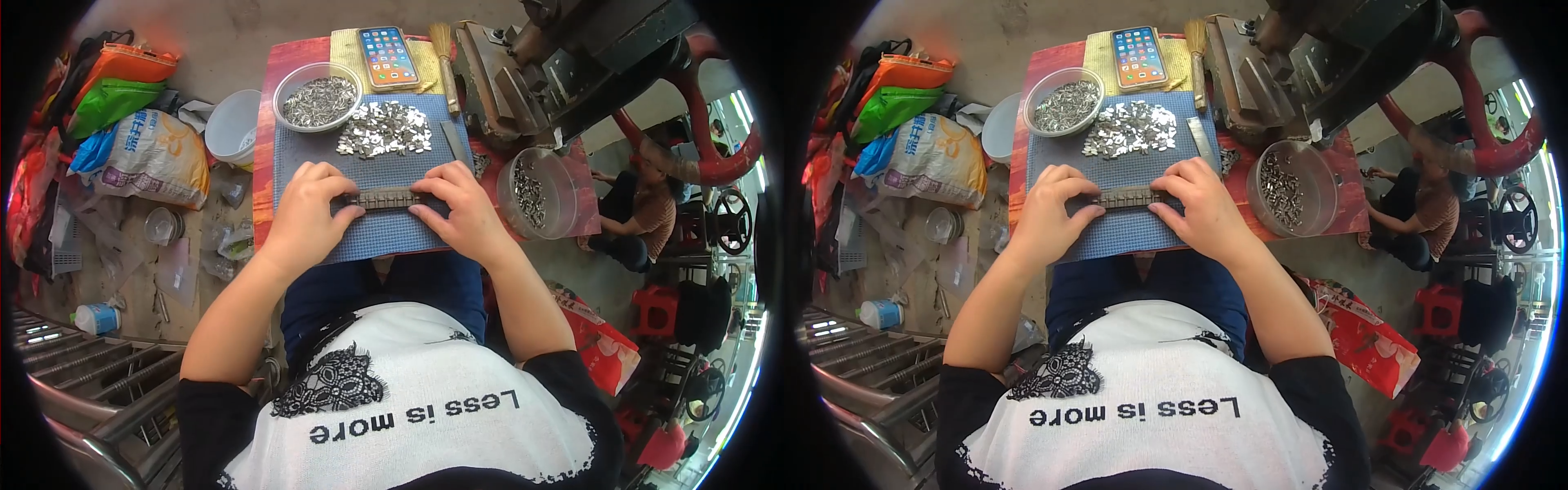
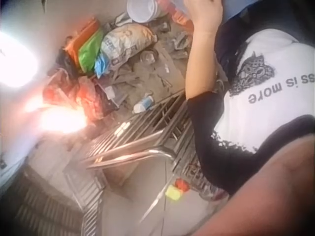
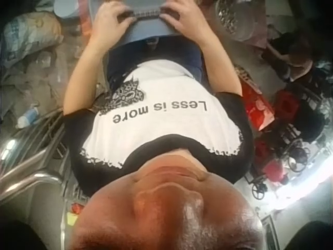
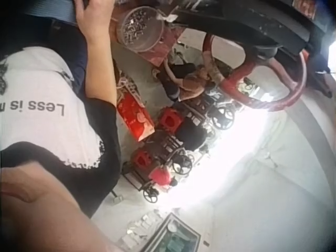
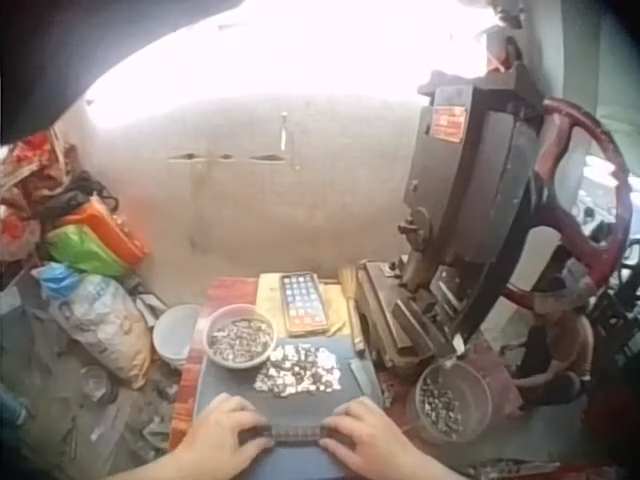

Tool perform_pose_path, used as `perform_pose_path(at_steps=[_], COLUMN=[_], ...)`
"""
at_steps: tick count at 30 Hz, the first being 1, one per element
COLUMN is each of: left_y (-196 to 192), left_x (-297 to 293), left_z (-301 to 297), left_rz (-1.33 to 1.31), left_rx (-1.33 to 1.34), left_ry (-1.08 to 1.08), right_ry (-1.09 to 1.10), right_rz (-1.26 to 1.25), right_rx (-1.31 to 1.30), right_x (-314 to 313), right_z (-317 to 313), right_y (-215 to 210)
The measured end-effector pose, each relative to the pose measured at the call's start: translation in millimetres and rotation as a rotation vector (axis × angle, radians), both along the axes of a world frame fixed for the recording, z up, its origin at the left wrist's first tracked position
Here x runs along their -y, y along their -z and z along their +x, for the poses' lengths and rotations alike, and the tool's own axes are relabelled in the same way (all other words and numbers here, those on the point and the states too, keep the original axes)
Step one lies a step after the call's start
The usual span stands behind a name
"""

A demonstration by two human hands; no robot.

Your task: Assembling small metal components by hand and then using a manual mechanical press machine to secure them.

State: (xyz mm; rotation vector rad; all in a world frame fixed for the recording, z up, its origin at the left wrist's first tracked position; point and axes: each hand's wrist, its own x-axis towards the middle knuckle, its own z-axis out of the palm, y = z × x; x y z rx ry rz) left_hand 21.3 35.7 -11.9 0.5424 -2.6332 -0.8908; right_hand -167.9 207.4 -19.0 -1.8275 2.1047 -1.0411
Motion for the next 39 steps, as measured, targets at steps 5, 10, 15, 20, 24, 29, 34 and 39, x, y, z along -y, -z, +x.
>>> perform_pose_path(at_steps=[5, 10, 15, 20, 24, 29, 34, 39], left_y=[9, -8, -37, -43, -40, -26, -32, -42], left_x=[2, 12, 73, 92, 72, 76, 79, 84], left_z=[2, 0, -28, -40, -44, -37, -35, -38], left_rz=[0.041, 0.031, -0.231, -0.322, -0.146, -0.178, -0.339, -0.345], left_rx=[-0.089, -0.165, -0.202, -0.024, -0.138, -0.21, -0.035, 0.193], left_ry=[-0.038, -0.038, -0.189, -0.179, -0.244, -0.264, -0.287, -0.355], right_ry=[0.002, 0.021, 0.012, 0.081, 0.106, 0.038, 0.16, 0.173], right_rz=[-0.042, -0.028, -0.042, -0.107, -0.055, -0.051, -0.058, -0.106], right_rx=[0.008, 0.023, 0.041, 0.249, 0.188, 0.065, 0.25, 0.309], right_x=[7, 3, -1, -7, -17, -18, -20, -17], right_z=[2, 3, 3, -7, -6, 3, 4, 6], right_y=[5, 7, 6, -2, 0, -2, 4, 9])
